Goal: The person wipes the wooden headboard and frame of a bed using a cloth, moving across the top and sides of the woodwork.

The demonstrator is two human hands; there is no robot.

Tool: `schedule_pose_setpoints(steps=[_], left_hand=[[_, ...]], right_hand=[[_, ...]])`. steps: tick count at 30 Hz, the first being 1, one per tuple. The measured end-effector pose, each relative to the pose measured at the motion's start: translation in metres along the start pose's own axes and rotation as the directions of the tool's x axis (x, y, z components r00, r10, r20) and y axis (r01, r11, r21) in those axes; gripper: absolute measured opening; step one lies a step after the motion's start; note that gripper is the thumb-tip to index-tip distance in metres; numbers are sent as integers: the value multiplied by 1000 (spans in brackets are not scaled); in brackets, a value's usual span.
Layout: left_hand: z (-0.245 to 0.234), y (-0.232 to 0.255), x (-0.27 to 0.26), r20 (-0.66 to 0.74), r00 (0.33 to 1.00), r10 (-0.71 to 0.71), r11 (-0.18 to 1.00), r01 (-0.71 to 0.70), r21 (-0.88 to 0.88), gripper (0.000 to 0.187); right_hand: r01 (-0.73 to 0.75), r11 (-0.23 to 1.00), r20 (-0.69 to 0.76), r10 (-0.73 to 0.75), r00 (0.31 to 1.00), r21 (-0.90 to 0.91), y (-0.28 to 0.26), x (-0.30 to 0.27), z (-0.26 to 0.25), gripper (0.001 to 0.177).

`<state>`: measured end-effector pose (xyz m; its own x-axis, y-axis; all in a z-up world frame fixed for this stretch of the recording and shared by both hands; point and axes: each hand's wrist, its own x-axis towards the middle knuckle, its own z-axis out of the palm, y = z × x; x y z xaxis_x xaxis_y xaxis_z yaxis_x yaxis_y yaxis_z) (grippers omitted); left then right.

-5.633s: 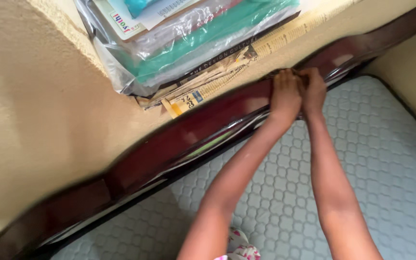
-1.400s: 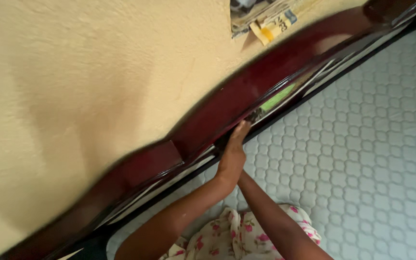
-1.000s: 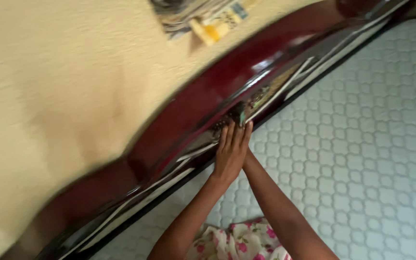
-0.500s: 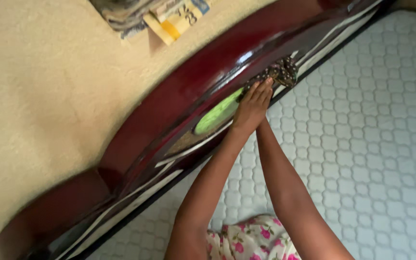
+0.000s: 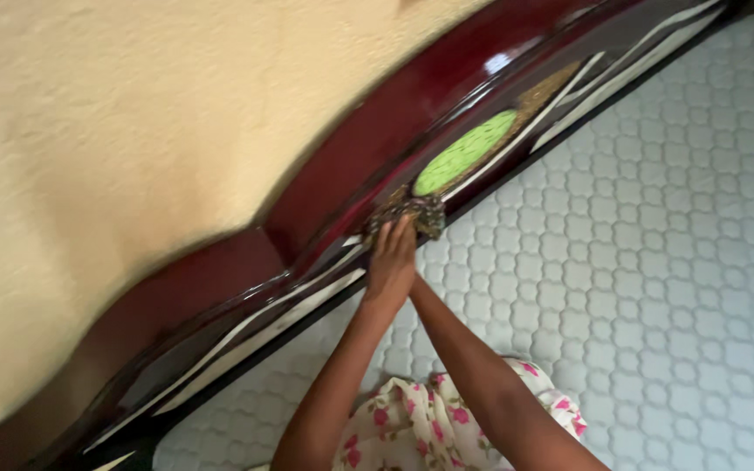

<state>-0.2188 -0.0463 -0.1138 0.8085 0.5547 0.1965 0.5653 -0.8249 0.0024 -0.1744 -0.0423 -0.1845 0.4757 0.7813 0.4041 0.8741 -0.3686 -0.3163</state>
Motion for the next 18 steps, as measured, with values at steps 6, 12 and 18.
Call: schedule_pose_setpoints(steps=[6, 12, 18], left_hand=[[-69, 22, -82, -57, 882, -469, 794, 392, -465, 79], [-26, 51, -58, -182, 558, -809, 391, 281, -877, 38], [-13, 46, 14, -533, 632, -563, 764, 151, -628, 39]], right_hand=[[280, 912, 64, -312, 948, 299, -25, -14, -30, 41], [594, 746, -142, -581, 801, 300, 36, 49, -42, 47], [756, 611, -181, -736, 652, 235, 75, 99, -97, 46]])
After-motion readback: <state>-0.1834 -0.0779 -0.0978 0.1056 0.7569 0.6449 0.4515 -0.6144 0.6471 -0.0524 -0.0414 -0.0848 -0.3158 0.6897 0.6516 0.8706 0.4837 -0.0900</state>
